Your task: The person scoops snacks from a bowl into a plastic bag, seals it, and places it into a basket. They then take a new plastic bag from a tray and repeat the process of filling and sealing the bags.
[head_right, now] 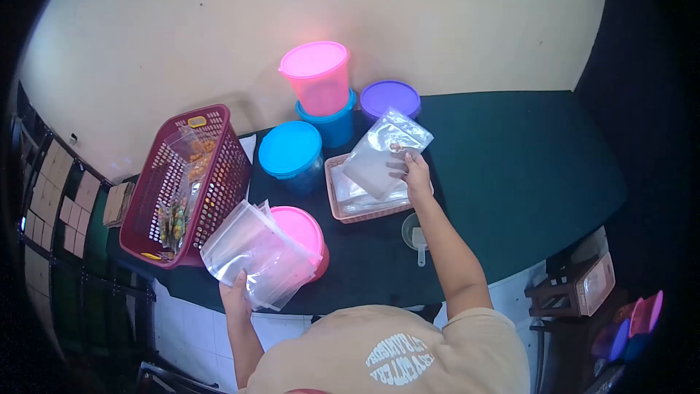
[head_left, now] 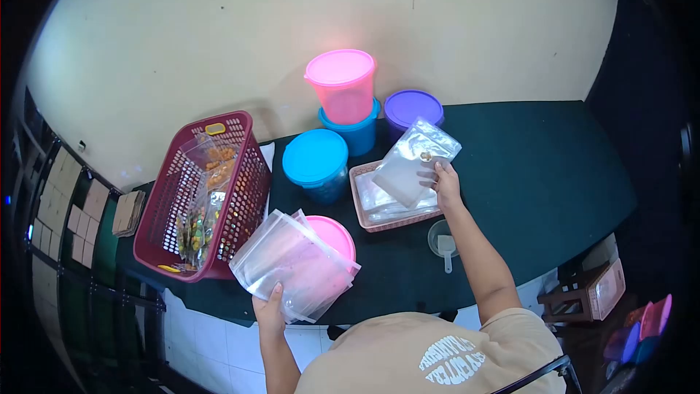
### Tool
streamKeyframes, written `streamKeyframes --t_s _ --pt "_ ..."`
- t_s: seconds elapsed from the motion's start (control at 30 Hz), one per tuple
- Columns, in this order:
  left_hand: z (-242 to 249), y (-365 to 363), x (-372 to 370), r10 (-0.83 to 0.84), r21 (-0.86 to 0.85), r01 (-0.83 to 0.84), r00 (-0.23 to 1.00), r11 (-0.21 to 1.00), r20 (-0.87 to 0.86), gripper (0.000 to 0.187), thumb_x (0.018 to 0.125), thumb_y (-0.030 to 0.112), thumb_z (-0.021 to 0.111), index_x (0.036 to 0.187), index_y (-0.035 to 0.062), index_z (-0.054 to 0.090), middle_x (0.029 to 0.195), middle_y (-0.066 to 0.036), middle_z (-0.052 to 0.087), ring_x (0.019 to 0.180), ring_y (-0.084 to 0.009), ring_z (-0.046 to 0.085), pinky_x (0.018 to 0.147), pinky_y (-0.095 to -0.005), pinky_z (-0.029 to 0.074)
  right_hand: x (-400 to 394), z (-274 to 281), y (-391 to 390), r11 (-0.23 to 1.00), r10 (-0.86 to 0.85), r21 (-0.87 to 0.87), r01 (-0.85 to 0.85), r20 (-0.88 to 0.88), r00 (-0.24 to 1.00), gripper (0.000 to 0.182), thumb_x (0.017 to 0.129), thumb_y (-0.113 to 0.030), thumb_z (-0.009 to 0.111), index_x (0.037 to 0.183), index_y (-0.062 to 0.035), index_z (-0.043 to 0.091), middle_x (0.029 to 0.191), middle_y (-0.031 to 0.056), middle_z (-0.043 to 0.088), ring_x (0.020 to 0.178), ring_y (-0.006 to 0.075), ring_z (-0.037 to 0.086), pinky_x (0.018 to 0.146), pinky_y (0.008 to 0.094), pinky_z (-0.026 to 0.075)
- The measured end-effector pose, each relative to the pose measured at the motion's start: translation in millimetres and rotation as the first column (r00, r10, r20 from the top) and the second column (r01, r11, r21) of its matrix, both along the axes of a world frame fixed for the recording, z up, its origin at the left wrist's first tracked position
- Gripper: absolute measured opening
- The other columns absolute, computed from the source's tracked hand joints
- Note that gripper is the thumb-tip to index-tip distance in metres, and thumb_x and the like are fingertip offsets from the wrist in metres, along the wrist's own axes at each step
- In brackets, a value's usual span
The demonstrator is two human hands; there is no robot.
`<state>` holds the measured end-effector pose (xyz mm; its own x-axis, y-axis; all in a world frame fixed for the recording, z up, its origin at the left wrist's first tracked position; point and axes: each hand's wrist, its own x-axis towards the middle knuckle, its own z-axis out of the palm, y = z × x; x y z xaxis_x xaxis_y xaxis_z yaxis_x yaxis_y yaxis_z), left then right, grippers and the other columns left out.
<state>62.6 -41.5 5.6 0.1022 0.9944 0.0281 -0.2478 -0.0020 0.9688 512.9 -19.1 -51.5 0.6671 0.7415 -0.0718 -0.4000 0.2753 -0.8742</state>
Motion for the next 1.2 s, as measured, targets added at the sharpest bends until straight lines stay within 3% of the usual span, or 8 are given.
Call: streamKeyframes --t_s 0.33,0.4,0.43,0.5,0.57,0.63,0.73,1.2 --pt "9 11 11 -0.089 0.035 0.089 0.996 0.995 -0.015 0.044 0.085 0.004 0.060 0.125 -0.0027 0.044 0.115 -0.012 0.057 0.105 -0.0221 0.057 0.093 -0.0363 0.045 8 -3 -1 0.998 0.043 -0.048 -0.032 0.239 0.970 0.024 0.096 -0.014 0.044 0.113 -0.0033 0.056 0.103 0.0134 0.065 0.086 0.0241 0.067 0.069 0.0329 0.054" --pt "8 8 5 -0.055 0.028 0.056 0.998 0.998 -0.033 0.044 0.085 0.004 0.061 0.126 -0.0027 0.044 0.116 -0.012 0.056 0.106 -0.0220 0.056 0.095 -0.0364 0.044 2 -3 2 0.934 -0.056 -0.121 0.337 0.881 0.469 0.022 0.090 -0.011 0.047 0.106 -0.0069 0.062 0.096 0.0160 0.067 0.084 0.0295 0.066 0.071 0.0385 0.052" --pt "7 6 1 -0.033 0.027 0.035 0.998 0.999 -0.050 0.045 0.085 0.004 0.061 0.126 -0.0026 0.043 0.117 -0.012 0.056 0.107 -0.0220 0.056 0.096 -0.0365 0.043 -4 -5 6 0.937 -0.049 -0.124 0.328 0.881 0.471 0.022 0.090 -0.011 0.047 0.106 -0.0069 0.062 0.096 0.0160 0.067 0.084 0.0295 0.066 0.071 0.0385 0.052" --pt "7 3 -6 0.002 0.018 -0.002 1.000 1.000 -0.026 0.046 0.085 0.004 0.061 0.127 -0.0026 0.042 0.118 -0.012 0.055 0.108 -0.0217 0.055 0.097 -0.0363 0.042 -16 -12 17 0.906 0.216 -0.276 0.322 0.954 0.210 0.020 0.084 -0.010 0.051 0.098 -0.0066 0.065 0.091 0.0175 0.066 0.085 0.0341 0.063 0.075 0.0416 0.049" --pt "6 0 -10 0.037 0.012 -0.037 0.999 0.999 0.002 0.047 0.085 0.003 0.061 0.127 -0.0025 0.042 0.119 -0.012 0.054 0.109 -0.0214 0.054 0.098 -0.0360 0.041 -18 -51 36 0.960 0.132 -0.168 0.223 0.977 0.167 0.021 0.081 -0.009 0.051 0.097 -0.0066 0.066 0.091 0.0170 0.066 0.088 0.0372 0.061 0.078 0.0429 0.049" --pt "6 -2 -13 0.105 0.056 -0.108 0.993 0.993 0.048 0.047 0.082 0.003 0.064 0.125 -0.0030 0.046 0.117 -0.011 0.057 0.105 -0.0201 0.056 0.094 -0.0336 0.042 -18 -79 46 0.874 0.470 -0.463 0.150 0.882 -0.014 0.026 0.078 -0.013 0.058 0.104 -0.0086 0.063 0.100 0.0137 0.066 0.097 0.0329 0.060 0.085 0.0416 0.047" --pt "5 -7 -19 0.156 0.041 -0.156 0.988 0.987 0.000 0.048 0.082 0.003 0.065 0.125 -0.0026 0.045 0.117 -0.011 0.056 0.107 -0.0206 0.055 0.096 -0.0342 0.040 -20 -100 48 0.855 0.519 -0.488 0.177 0.816 -0.255 0.040 0.074 -0.017 0.065 0.112 -0.0107 0.058 0.114 0.0108 0.061 0.107 0.0290 0.057 0.092 0.0412 0.044" --pt "1 -30 -42 0.270 0.036 -0.269 0.963 0.962 -0.018 0.048 0.082 0.006 0.066 0.125 -0.0027 0.045 0.118 -0.011 0.056 0.108 -0.0207 0.054 0.097 -0.0341 0.039 6 -82 66 0.882 0.452 -0.471 0.024 0.830 -0.327 0.044 0.069 -0.015 0.071 0.109 -0.0103 0.056 0.102 0.0102 0.063 0.094 0.0299 0.061 0.079 0.0402 0.050"
